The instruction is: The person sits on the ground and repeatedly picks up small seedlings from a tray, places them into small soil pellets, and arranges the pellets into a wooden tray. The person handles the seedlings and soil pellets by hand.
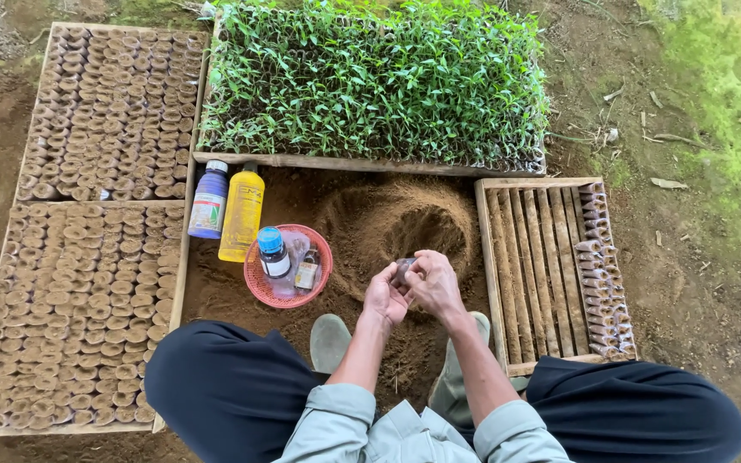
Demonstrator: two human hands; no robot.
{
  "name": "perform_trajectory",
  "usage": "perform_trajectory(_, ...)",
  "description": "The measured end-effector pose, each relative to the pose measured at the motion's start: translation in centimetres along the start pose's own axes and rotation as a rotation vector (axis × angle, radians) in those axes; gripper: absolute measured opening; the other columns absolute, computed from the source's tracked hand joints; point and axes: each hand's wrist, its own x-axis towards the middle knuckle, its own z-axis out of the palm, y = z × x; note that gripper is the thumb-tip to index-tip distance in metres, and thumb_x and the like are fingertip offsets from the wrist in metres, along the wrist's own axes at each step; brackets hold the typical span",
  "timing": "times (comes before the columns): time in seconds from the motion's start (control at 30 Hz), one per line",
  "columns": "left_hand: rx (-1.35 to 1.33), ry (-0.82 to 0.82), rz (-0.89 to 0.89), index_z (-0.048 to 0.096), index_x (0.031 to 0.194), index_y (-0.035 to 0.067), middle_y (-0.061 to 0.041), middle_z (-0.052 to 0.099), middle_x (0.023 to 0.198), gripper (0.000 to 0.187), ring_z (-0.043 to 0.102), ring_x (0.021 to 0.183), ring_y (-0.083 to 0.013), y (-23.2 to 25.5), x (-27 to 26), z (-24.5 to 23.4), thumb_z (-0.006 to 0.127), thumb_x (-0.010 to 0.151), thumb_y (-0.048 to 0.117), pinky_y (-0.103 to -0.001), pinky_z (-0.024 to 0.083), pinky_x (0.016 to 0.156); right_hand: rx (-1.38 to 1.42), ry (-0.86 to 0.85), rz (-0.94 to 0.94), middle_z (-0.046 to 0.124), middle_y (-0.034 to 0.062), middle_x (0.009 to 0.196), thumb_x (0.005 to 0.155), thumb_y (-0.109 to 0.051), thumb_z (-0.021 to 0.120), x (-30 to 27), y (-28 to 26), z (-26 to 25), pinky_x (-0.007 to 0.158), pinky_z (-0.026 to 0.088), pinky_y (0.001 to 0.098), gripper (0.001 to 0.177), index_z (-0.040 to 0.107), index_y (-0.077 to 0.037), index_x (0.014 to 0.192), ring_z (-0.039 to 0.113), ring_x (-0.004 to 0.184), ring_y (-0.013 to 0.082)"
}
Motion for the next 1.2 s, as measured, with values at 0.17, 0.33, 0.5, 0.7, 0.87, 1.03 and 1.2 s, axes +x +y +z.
perform_trajectory(0.17,0.134,0.042,0.046,0.067,0.099,0.006,-0.015,0.075,0.099,0.024,0.077,0.082,-0.0297,-0.3,-0.8,0.4,0.065,0.098,0.030,-0.047,0.067,0.074,-0.038,0.049,-0.074,0.068,0.0162,0.125,0.080,-0.024,0.070,0.3,0.8,-0.2,0.110,0.045,0.0475,0.016,0.073,-0.008,0.081,0.055,0.130,0.0367)
perform_trajectory(0.33,0.302,0.043,0.109,0.067,0.103,0.012,-0.010,0.072,0.096,0.020,0.075,0.080,-0.0260,-0.2,-1.9,2.0,0.068,0.098,0.031,-0.049,0.066,0.074,-0.106,0.088,-0.086,0.068,0.0183,0.121,0.078,-0.020,0.069,0.5,0.8,0.2,0.108,0.046,0.0471,0.015,0.071,-0.005,0.077,0.057,0.126,0.0376)
perform_trajectory(0.5,0.237,0.067,0.161,0.067,0.102,0.011,-0.016,0.072,0.097,0.014,0.076,0.078,-0.0315,-0.6,2.0,0.1,0.062,0.101,0.025,-0.051,0.066,0.073,-0.131,0.086,-0.004,0.070,0.0114,0.120,0.078,-0.029,0.069,1.3,1.7,2.0,0.104,0.049,0.0450,0.017,0.071,-0.012,0.075,0.061,0.122,0.0327)
perform_trajectory(0.7,0.106,0.085,0.139,0.061,0.098,0.008,-0.024,0.072,0.100,0.015,0.076,0.086,-0.0392,0.8,0.4,0.7,0.056,0.103,0.022,-0.050,0.068,0.077,-0.036,0.254,0.107,0.071,0.0117,0.114,0.089,-0.035,0.071,2.2,1.1,-1.3,0.098,0.053,0.0456,0.020,0.074,-0.016,0.093,0.066,0.114,0.0321)
perform_trajectory(0.87,0.097,0.076,0.133,0.061,0.099,0.007,-0.025,0.072,0.104,0.018,0.076,0.089,-0.0405,1.2,-0.2,1.0,0.055,0.104,0.023,-0.050,0.068,0.079,-0.254,0.146,0.174,0.071,0.0096,0.110,0.088,-0.040,0.070,3.8,9.7,2.7,0.093,0.056,0.0475,0.027,0.071,-0.019,0.104,0.069,0.108,0.0321)
perform_trajectory(1.03,0.089,0.073,0.137,0.063,0.099,0.007,-0.024,0.072,0.107,0.019,0.076,0.092,-0.0394,2.0,-1.5,1.6,0.056,0.103,0.024,-0.048,0.068,0.083,-0.465,0.030,-0.061,0.060,0.0209,0.118,0.085,-0.028,0.070,2.0,9.7,7.3,0.087,0.061,0.0508,0.051,0.057,-0.008,0.130,0.067,0.107,0.0436)
perform_trajectory(1.2,0.086,0.027,0.124,0.065,0.104,0.003,-0.022,0.073,0.109,0.025,0.075,0.096,-0.0355,3.1,-3.4,2.9,0.057,0.103,0.026,-0.044,0.068,0.084,-0.781,0.077,-0.313,0.057,0.0161,0.116,0.085,-0.024,0.065,0.4,11.3,10.3,0.077,0.062,0.0407,0.046,0.060,-0.006,0.127,0.061,0.111,0.0356)
